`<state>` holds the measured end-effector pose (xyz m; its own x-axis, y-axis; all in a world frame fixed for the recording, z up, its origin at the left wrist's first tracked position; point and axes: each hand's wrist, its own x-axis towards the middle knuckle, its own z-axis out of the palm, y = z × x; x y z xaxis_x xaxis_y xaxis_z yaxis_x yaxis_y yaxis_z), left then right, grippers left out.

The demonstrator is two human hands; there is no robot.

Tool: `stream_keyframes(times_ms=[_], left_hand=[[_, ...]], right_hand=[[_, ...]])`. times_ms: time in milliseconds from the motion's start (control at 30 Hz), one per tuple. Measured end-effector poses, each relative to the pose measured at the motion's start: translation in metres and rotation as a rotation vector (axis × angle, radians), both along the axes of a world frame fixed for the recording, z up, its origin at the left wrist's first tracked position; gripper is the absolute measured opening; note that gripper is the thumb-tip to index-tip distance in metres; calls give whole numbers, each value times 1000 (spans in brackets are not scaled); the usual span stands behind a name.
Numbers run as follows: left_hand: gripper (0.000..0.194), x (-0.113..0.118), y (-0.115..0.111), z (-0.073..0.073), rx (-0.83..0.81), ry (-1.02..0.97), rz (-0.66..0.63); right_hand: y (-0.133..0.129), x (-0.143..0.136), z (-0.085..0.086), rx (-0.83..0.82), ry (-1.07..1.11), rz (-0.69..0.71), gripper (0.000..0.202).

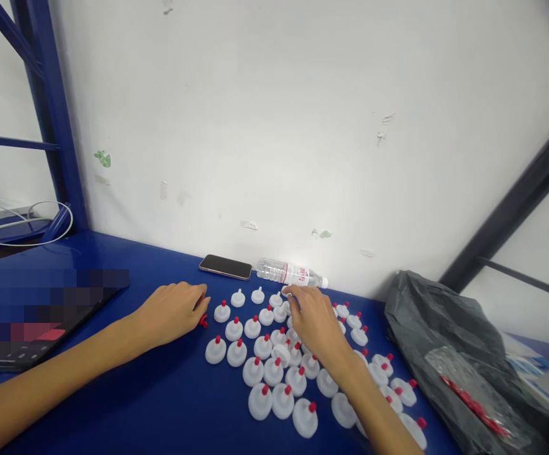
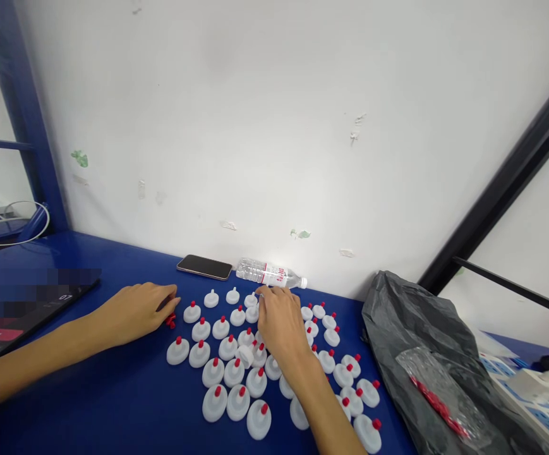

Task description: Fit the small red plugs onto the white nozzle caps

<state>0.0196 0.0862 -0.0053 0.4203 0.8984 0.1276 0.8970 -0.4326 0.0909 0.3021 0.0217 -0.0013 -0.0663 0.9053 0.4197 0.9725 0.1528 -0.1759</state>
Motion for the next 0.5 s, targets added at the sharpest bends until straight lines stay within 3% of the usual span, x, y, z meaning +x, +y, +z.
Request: stream_keyframes(times_ms=[267,500], left_hand=[[36,2,-3,2,-52,-4,48],[33,0,-1,8,-112,-64,51]], right_hand=[[5,6,-5,-84,-62,-30,19],[8,7,-10,-96,-69,-97,29]])
